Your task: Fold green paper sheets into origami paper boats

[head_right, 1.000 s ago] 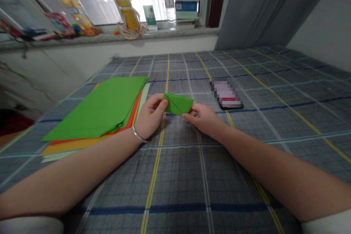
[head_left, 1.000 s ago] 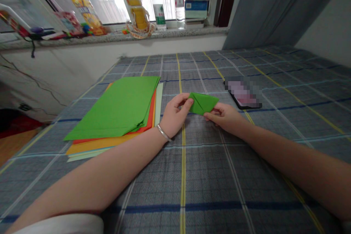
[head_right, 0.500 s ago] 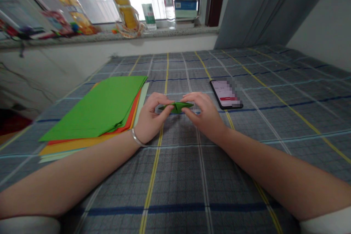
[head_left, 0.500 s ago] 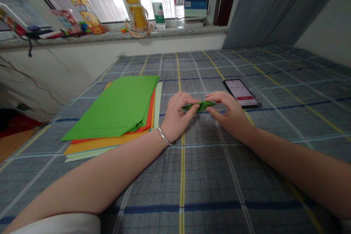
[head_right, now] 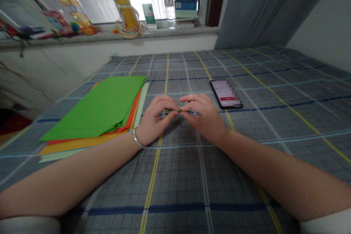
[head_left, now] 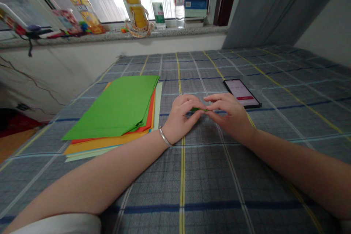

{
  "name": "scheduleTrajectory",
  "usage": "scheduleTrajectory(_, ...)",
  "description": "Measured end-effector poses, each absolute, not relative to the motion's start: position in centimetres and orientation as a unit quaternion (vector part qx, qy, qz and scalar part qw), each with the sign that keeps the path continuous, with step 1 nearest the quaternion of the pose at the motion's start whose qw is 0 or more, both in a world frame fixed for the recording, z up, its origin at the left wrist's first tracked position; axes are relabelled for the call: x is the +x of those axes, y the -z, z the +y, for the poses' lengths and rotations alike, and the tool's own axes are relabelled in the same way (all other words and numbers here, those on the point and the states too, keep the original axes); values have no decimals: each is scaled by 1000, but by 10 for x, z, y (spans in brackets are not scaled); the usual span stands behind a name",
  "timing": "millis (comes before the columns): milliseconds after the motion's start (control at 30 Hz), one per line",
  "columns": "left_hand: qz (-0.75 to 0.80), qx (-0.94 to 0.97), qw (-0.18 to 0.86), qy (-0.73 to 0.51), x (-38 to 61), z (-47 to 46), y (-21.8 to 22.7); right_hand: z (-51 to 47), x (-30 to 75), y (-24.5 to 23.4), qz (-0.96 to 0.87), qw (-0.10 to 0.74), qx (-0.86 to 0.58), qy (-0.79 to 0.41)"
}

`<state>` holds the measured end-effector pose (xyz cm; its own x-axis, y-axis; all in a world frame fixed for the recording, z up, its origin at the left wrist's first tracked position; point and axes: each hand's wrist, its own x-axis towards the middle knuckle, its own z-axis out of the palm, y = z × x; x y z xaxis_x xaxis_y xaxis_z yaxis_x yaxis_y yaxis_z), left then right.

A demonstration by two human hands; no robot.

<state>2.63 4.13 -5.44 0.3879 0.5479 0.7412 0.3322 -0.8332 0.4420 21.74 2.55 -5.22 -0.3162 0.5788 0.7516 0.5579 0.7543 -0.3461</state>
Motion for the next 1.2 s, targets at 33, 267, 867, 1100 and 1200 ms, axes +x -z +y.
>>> scheduleTrajectory(33,266,826,103,-487,26,42,55,25,218,52,-812,466,-351,-12)
scheduleTrajectory(267,256,829,72,-492,26,42,55,27,220,54,-805,471,-361,-11)
scheduleTrajectory(867,234,836,104,-485,27,42,56,26,220,54,-814,466,-345,11)
scheduleTrajectory(1100,232,815,104,-520,24,50,58,33,224,58,-801,488,-345,44)
scheduleTrajectory(1200,232,808,99,-533,23,54,60,34,225,57,-793,498,-348,44)
